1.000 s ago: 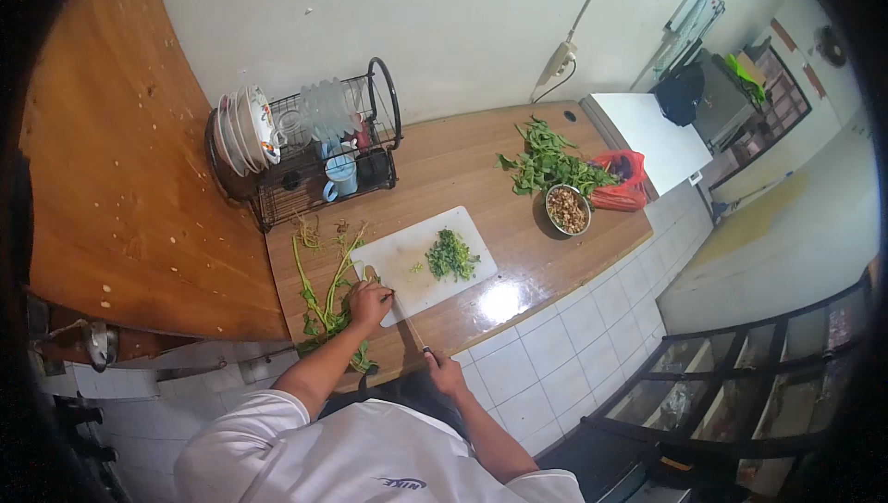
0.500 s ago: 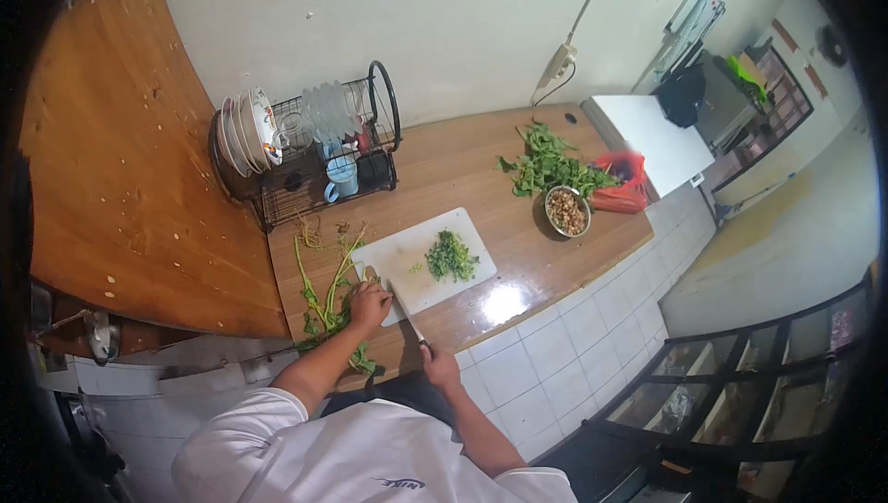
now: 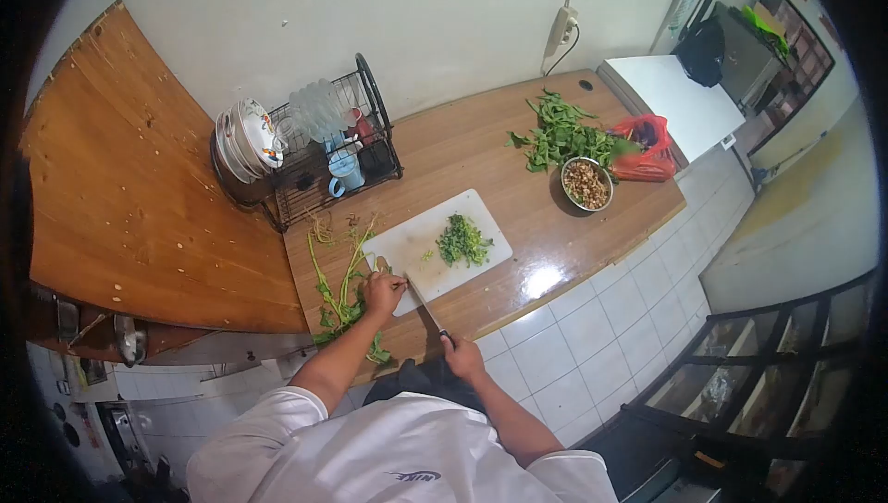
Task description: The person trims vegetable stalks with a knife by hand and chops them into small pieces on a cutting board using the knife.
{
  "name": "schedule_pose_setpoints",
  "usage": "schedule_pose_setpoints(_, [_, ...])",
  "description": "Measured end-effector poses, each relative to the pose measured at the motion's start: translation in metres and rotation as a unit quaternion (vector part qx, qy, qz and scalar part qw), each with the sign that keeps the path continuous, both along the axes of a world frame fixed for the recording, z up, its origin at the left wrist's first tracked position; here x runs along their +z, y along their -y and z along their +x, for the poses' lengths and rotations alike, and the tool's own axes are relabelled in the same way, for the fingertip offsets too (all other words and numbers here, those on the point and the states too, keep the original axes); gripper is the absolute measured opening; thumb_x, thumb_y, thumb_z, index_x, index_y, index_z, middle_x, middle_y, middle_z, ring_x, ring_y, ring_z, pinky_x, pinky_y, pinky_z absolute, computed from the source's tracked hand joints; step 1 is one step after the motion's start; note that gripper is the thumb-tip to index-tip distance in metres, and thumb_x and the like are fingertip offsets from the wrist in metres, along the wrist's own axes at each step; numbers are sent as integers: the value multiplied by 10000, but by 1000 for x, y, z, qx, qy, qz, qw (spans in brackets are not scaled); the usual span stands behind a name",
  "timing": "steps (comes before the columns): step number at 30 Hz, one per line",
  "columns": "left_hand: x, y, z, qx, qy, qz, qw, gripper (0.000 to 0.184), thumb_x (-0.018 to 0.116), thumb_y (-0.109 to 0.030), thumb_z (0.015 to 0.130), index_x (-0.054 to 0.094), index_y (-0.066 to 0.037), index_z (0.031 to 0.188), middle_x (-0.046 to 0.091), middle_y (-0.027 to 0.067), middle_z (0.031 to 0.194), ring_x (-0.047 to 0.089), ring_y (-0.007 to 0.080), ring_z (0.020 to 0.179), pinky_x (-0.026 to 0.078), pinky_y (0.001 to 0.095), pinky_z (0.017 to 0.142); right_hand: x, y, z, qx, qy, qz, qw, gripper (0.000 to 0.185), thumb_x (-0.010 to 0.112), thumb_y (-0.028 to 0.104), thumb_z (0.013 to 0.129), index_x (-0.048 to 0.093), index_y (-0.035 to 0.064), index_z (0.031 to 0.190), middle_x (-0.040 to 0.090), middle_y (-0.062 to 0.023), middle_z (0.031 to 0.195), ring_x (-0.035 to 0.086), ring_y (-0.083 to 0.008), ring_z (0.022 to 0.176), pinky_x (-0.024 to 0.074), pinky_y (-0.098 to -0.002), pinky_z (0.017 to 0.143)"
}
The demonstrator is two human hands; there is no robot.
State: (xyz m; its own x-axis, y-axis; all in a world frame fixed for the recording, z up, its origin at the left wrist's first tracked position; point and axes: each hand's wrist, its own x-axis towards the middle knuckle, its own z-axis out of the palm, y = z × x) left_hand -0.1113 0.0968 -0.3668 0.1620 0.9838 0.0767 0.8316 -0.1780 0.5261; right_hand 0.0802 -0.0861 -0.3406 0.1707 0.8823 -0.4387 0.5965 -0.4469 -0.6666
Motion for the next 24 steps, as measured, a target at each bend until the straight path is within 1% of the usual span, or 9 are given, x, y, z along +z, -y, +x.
schedule_pose_setpoints(4, [0, -3, 4, 11, -31, -20, 999, 90, 799, -261, 766, 810, -225, 848, 723, -25, 875, 598, 217, 982, 393, 425, 918, 6, -8, -4, 1, 23, -5, 1000, 485, 465, 488, 1004, 674, 53, 1050, 682, -280, 932, 647, -483, 925, 509, -536, 810])
schedule_pose_setpoints(7, [-1, -3, 2, 2, -39, -22, 999, 110, 811, -294, 750, 808, -237, 844, 738, -36, 902, 600, 221, 986, 409, 451, 928, 7, -17, -9, -11, 29, 2, 1000, 494, 468, 490, 1002, 676, 46, 1058, 681, -285, 937, 649, -481, 930, 509, -539, 813])
schedule_pose_setpoints(10, [6, -6, 2, -14, -40, -28, 999, 112, 818, -308, 749, 808, -239, 836, 740, -34, 866, 606, 218, 970, 420, 441, 906, -1, -18, -13, -62, 22, 22, 998, 498, 482, 486, 1000, 677, 31, 1054, 681, -286, 943, 651, -480, 925, 511, -536, 816])
schedule_pose_setpoints(11, [10, -8, 3, -13, -35, -50, 998, 108, 819, -312, 751, 808, -242, 831, 735, -35, 836, 601, 213, 973, 411, 434, 901, -4, -18, -12, -71, 18, 22, 997, 498, 482, 486, 1000, 677, 31, 1054, 681, -286, 943, 651, -480, 925, 511, -536, 816])
schedule_pose_setpoints(12, [11, -10, 1, -11, -31, -72, 997, 103, 819, -316, 752, 808, -244, 826, 731, -37, 807, 596, 208, 976, 402, 427, 895, -7, -17, -9, -62, -3, 18, 998, 503, 487, 487, 998, 678, 26, 1055, 680, -288, 947, 651, -483, 923, 512, -533, 818])
schedule_pose_setpoints(17, [7, -11, -2, -4, -45, -70, 997, 120, 819, -343, 752, 808, -247, 824, 731, -36, 779, 596, 208, 974, 388, 426, 890, -13, -5, -4, -26, -51, 8, 998, 514, 493, 496, 995, 682, 22, 1048, 679, -288, 954, 647, -488, 924, 513, -526, 822])
schedule_pose_setpoints(19, [5, -12, -3, -6, -41, -70, 997, 130, 819, -355, 751, 808, -246, 823, 733, -36, 783, 596, 212, 975, 385, 426, 887, -11, -3, -5, -17, -34, 29, 999, 512, 487, 500, 997, 679, 29, 1055, 679, -289, 955, 644, -487, 934, 512, -525, 826])
schedule_pose_setpoints(22, [4, -9, -4, -6, -46, -69, 997, 129, 822, -348, 744, 806, -241, 814, 734, -35, 786, 595, 216, 974, 380, 432, 886, -8, -13, -3, -6, -11, 9, 1000, 513, 478, 508, 998, 674, 37, 1051, 679, -289, 957, 641, -488, 942, 512, -522, 833])
schedule_pose_setpoints(24, [7, -9, -2, -7, -51, -62, 997, 120, 819, -326, 739, 806, -236, 819, 738, -34, 814, 594, 216, 971, 378, 439, 884, -4, -20, -6, -24, 2, 12, 1000, 515, 476, 512, 997, 673, 40, 1053, 680, -288, 960, 642, -486, 943, 513, -520, 834])
